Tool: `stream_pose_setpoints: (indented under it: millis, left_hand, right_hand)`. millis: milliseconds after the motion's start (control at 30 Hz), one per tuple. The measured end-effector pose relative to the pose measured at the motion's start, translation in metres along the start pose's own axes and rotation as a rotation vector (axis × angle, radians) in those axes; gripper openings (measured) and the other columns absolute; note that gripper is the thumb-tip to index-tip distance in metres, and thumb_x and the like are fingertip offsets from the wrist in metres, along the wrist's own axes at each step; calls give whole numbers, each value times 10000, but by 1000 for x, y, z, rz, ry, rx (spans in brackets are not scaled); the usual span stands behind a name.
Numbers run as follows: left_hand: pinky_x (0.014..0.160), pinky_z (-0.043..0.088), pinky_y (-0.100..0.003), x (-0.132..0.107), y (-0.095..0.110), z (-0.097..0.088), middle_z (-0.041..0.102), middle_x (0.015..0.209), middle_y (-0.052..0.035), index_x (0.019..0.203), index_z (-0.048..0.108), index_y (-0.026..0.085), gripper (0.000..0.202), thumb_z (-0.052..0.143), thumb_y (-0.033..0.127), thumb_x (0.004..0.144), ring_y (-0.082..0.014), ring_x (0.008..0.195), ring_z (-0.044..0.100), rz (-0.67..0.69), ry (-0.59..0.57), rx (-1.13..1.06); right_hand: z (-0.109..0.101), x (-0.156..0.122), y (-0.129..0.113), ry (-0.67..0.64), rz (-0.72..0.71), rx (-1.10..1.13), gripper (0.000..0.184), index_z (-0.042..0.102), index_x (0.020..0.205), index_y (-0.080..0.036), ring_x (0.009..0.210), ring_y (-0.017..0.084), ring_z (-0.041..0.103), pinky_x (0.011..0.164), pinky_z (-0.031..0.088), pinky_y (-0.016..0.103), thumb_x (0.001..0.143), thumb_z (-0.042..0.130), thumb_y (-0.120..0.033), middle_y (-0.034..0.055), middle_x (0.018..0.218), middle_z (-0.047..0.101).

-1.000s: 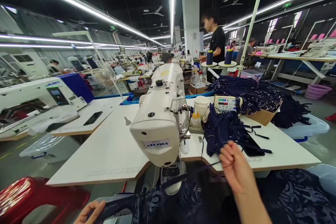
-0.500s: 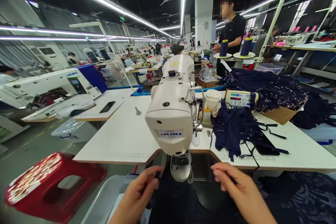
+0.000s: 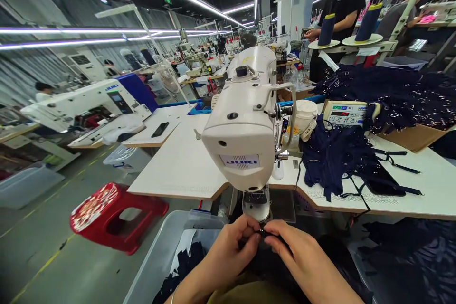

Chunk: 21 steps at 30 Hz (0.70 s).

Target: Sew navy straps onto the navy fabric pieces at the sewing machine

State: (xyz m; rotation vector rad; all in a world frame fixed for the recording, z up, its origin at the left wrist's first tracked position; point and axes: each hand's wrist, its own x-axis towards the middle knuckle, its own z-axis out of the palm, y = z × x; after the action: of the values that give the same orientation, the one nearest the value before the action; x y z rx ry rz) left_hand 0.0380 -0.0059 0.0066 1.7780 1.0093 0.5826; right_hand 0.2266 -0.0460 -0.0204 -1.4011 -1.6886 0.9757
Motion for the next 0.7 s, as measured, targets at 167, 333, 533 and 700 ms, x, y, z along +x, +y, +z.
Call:
stream_pose_setpoints:
  millis: [167, 333, 533, 700]
  left_hand:
    - [470, 251, -178, 2, -13, 8, 385, 530, 93, 765, 530, 185, 67, 517, 125, 792, -64, 478, 346, 50, 145, 99]
    - [511, 316, -175, -2, -15, 10, 532, 609, 55, 836, 579, 188, 120, 490, 109, 840, -76, 527, 456, 188, 201, 234]
    - [586, 397, -197, -7, -12, 6, 623, 742, -7, 890, 580, 192, 208, 385, 180, 959, -112, 628, 567, 402, 78, 397]
    - [527, 370, -217, -7, -14, 10, 581, 691, -10, 856, 523, 185, 215, 334, 181, 957, -125, 566, 528, 372, 68, 472]
  right_hand:
    - [7, -2, -4, 37, -45, 15, 130, 666, 964, -312, 709, 131, 653, 693, 516, 196, 911, 547, -321, -41, 834, 694]
    - [10, -2, -12, -86, 71, 158, 224, 653, 876, -252, 630, 131, 619, 596, 476, 209, 926, 493, -401, -29, 681, 666]
    - [8, 0, -11, -134, 257, 258, 326, 541, 1020, -218, 415, 102, 492, 430, 392, 201, 936, 408, -503, -36, 597, 658]
    - [3, -3, -10, -145, 204, 19, 281, 576, 949, -270, 459, 109, 533, 471, 447, 205, 949, 372, -463, -44, 660, 653]
